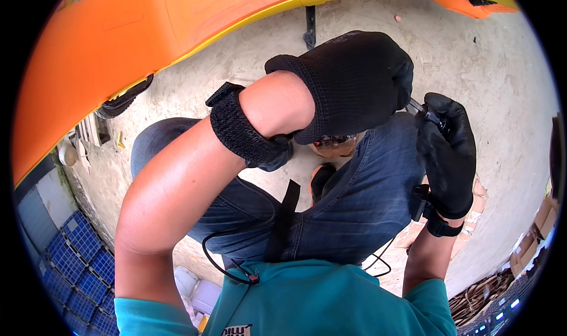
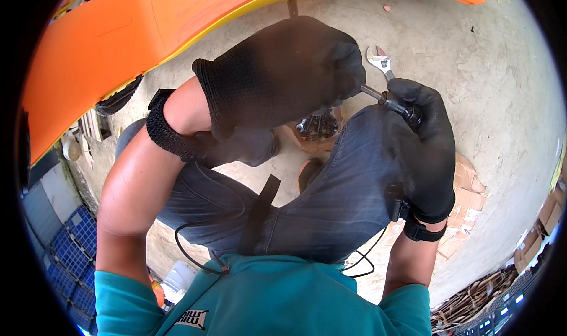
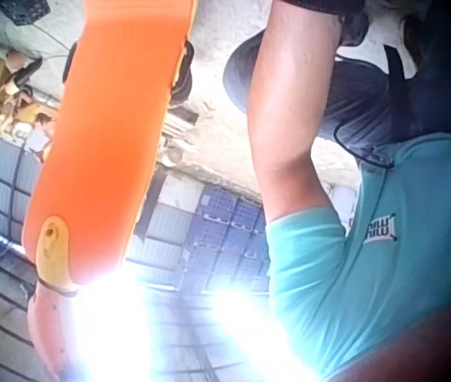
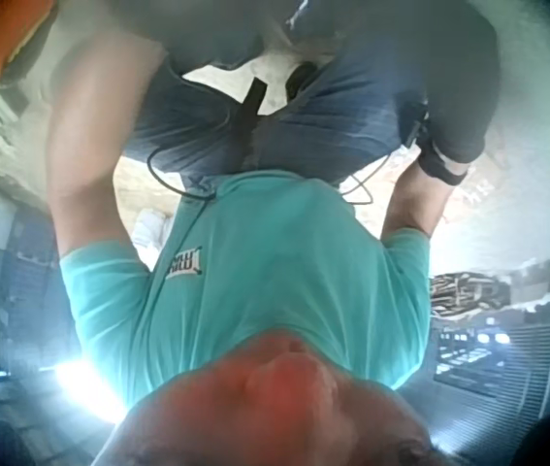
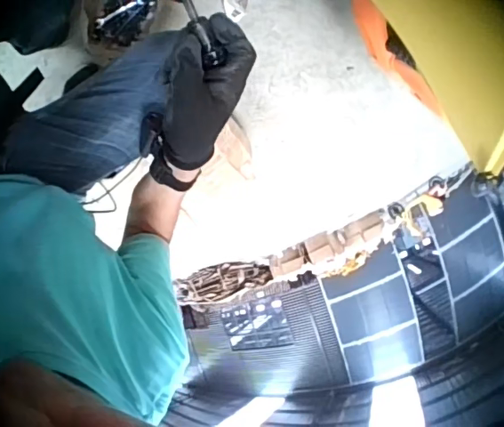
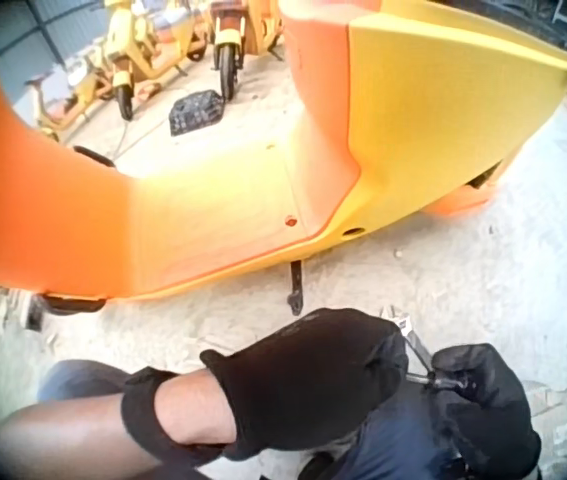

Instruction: The person unscrews fasteners from a scooter panel, picks up a yellow front fender, and fits it onto the front wheel fork using a screwdriver.

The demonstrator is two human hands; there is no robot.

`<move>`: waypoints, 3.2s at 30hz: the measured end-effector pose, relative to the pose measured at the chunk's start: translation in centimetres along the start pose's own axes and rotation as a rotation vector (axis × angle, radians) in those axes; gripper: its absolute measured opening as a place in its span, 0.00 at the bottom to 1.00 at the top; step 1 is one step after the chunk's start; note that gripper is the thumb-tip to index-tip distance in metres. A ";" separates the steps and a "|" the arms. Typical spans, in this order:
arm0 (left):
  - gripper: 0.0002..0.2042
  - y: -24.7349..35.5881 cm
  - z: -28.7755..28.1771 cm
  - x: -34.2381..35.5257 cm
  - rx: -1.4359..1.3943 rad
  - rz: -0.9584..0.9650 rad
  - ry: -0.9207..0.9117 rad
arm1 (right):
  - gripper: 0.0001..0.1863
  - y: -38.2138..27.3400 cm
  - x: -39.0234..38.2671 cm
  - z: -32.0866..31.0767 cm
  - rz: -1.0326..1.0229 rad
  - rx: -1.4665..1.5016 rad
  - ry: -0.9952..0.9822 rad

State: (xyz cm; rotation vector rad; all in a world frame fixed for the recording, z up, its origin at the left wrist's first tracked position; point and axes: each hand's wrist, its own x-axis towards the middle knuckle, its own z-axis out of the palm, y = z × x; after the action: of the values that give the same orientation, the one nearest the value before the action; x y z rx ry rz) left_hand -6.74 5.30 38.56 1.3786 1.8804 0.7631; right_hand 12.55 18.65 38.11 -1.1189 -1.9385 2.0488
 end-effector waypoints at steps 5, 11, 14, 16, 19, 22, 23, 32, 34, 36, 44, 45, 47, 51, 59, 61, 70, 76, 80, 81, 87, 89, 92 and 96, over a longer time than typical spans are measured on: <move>0.12 0.3 -0.1 0.1 0.001 -0.042 -0.011 | 0.18 -0.4 -0.3 -0.1 0.051 -0.083 -0.037; 0.12 0.0 0.3 0.0 -0.130 0.045 0.022 | 0.15 0.2 -0.2 0.2 -0.029 -0.038 -0.068; 0.14 0.1 0.6 0.2 -0.197 0.130 0.023 | 0.14 0.3 -0.1 0.4 -0.058 -0.033 -0.056; 0.15 0.4 0.6 0.4 -0.261 0.100 -0.060 | 0.16 0.0 -0.2 0.3 -0.006 -0.024 -0.040; 0.16 0.8 0.2 0.3 -0.223 0.182 -0.048 | 0.16 -0.6 -0.6 0.5 -0.037 -0.002 -0.119; 0.18 1.7 0.1 0.1 -0.152 -0.096 -0.170 | 0.16 -0.7 -0.7 1.1 -0.041 0.067 -0.136; 0.19 1.9 0.0 0.1 -0.175 -0.117 -0.182 | 0.16 -0.7 -0.7 1.3 -0.045 0.067 -0.139; 0.16 -0.2 0.2 0.2 -0.029 0.173 -0.038 | 0.18 -0.2 0.0 1.0 -0.201 -0.240 -0.056; 0.14 -0.3 0.2 0.2 0.036 0.163 -0.015 | 0.19 -0.2 0.2 1.2 -0.247 -0.187 -0.033; 0.14 0.0 0.1 0.1 -0.032 0.017 -0.055 | 0.20 -0.2 0.0 1.5 -0.234 -0.151 -0.079; 0.16 1.1 -0.8 -0.1 -0.258 -0.163 -0.118 | 0.16 -1.1 0.1 1.6 -0.286 -0.376 -0.107; 0.16 1.0 -0.8 -0.1 -0.260 -0.165 -0.109 | 0.15 -1.1 0.2 1.7 -0.306 -0.385 -0.103; 0.14 0.8 -0.6 0.0 -0.222 -0.159 -0.104 | 0.13 -0.8 0.3 1.8 -0.344 -0.414 -0.098; 0.09 -0.2 -0.2 0.1 0.148 0.190 0.033 | 0.10 -0.6 0.1 1.8 -0.364 -0.456 -0.080; 0.20 -0.2 -2.2 -0.5 -0.092 -0.002 -0.018 | 0.10 -0.7 -0.2 1.7 -0.288 -0.307 -0.072; 0.19 0.3 -2.9 -0.5 -0.121 -0.112 -0.098 | 0.10 -0.7 -0.2 1.7 -0.319 -0.362 -0.061; 0.13 0.7 -1.9 -0.2 -0.079 -0.036 -0.074 | 0.09 -0.7 -0.1 2.0 -0.380 -0.436 -0.056; 0.15 0.9 -1.5 0.0 -0.124 -0.093 -0.053 | 0.11 -0.6 0.0 1.8 -0.364 -0.400 -0.104; 0.15 0.8 -1.5 -0.1 -0.103 -0.079 -0.053 | 0.12 -0.6 0.0 1.8 -0.346 -0.398 -0.097; 0.15 0.8 -1.5 0.0 -0.083 -0.059 -0.043 | 0.12 -0.6 -0.1 1.8 -0.334 -0.391 -0.097; 0.15 0.4 -1.5 0.1 0.044 0.002 -0.007 | 0.13 -1.1 -0.3 1.8 -0.302 -0.395 -0.081; 0.15 0.3 -1.7 0.0 0.044 0.050 0.015 | 0.13 -1.3 -0.3 1.9 -0.277 -0.410 -0.059; 0.15 0.1 -2.1 -0.2 0.029 0.102 0.038 | 0.12 -1.5 -0.6 1.9 -0.200 -0.417 -0.032; 0.14 0.5 -1.8 0.1 0.080 0.131 0.025 | 0.13 -1.3 -0.5 1.8 -0.256 -0.413 -0.042</move>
State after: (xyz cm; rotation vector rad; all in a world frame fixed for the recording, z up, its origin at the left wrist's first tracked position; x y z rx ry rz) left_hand -7.95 5.40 40.01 1.5614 1.8722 0.7799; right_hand 11.38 17.08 39.36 -0.8336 -2.4525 1.5990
